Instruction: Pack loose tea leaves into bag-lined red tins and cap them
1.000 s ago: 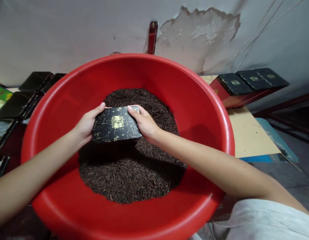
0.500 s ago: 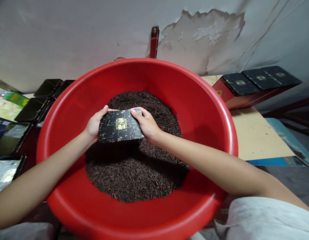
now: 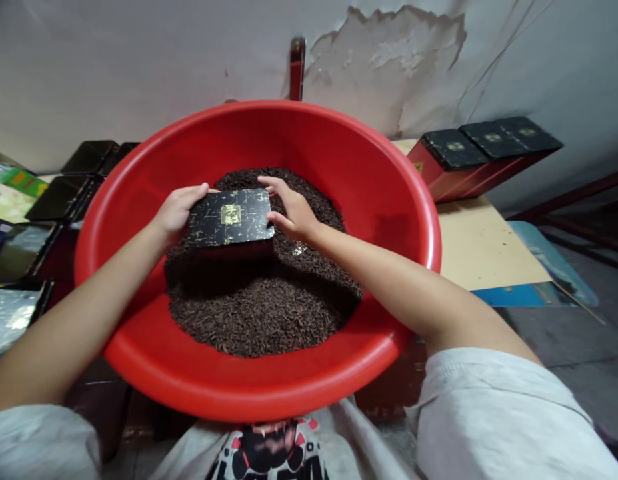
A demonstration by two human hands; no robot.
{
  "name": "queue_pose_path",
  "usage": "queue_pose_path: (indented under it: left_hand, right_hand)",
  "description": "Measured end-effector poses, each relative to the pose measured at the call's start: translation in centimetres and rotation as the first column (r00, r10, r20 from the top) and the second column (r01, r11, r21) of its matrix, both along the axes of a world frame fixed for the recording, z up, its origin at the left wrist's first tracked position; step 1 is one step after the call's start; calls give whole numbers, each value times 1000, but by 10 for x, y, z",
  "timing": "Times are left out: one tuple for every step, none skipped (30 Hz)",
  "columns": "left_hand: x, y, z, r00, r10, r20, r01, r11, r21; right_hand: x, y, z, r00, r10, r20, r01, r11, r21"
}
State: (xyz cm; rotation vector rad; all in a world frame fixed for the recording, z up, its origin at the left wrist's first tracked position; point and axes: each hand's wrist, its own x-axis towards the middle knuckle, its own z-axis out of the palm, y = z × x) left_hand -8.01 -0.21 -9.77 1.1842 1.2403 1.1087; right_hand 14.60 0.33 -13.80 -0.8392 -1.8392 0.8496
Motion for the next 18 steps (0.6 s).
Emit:
queue_pose_path:
  left_hand:
    - [0, 0, -1, 1000, 12, 4, -12, 1000, -10]
    - [1, -1, -2, 999, 19, 27, -18, 999, -37]
    - [3, -2, -3, 997, 23, 72, -17, 997, -81]
    - [5, -4, -3, 990, 29, 137, -10, 991, -135]
    - [8, -6, -4, 977, 39, 209, 1, 982, -191]
    - [10, -7, -4, 960, 62, 275, 6, 971, -239]
    - [12, -9, -4, 942, 94, 323, -2, 962, -275]
    - [13, -10, -3, 928, 127, 350, -18, 954, -298]
    - [14, -10, -3, 920, 158, 359, -41, 949, -314]
    - [15, -10, -2, 916, 181, 358, -59, 944, -326]
    - [16, -10, -1, 915, 193, 355, -68, 940, -334]
    - [16, -9, -1, 914, 197, 354, -71, 939, -338]
    - [16, -9, 0, 914, 199, 355, -74, 939, -335]
    - [16, -9, 0, 912, 205, 356, -85, 942, -326]
    - [15, -9, 0, 909, 220, 353, -105, 943, -317]
    - [13, -9, 1, 907, 237, 347, -129, 943, -308]
    - [11, -9, 3, 907, 252, 338, -152, 943, -295]
    - [9, -10, 5, 911, 263, 319, -169, 941, -293]
  right_hand:
    - [2, -1, -4, 1000, 8, 30, -9, 999, 43]
    - [1, -3, -9, 1000, 1, 19, -2, 999, 54]
    - [-2, -6, -15, 1000, -10, -23, 11, 999, 48]
    - [-8, -10, -21, 996, -24, -86, 27, 999, 33]
    - [-14, -16, -28, 987, -40, -157, 44, 999, 21]
    - [-21, -21, -35, 974, -56, -219, 60, 998, 11]
    - [-27, -26, -42, 963, -68, -260, 75, 997, 16]
    - [-31, -29, -49, 961, -61, -269, 74, 996, 39]
    - [-34, -32, -56, 971, -38, -235, 57, 996, 75]
    - [-35, -32, -62, 986, -7, -169, 27, 993, 113]
    - [-34, -31, -68, 996, 14, -91, -2, 991, 134]
    - [-33, -29, -73, 1000, 15, -25, -12, 991, 132]
    - [-32, -26, -76, 1000, -1, 18, -1, 994, 110]
    - [-32, -23, -77, 999, -23, 36, 20, 997, 81]
    - [-32, -21, -76, 999, -39, 34, 37, 998, 55]
    - [-32, -19, -73, 999, -41, 22, 40, 998, 42]
    - [-33, -18, -68, 999, -33, 17, 32, 999, 41]
    - [-34, -17, -61, 1000, -18, 22, 17, 999, 50]
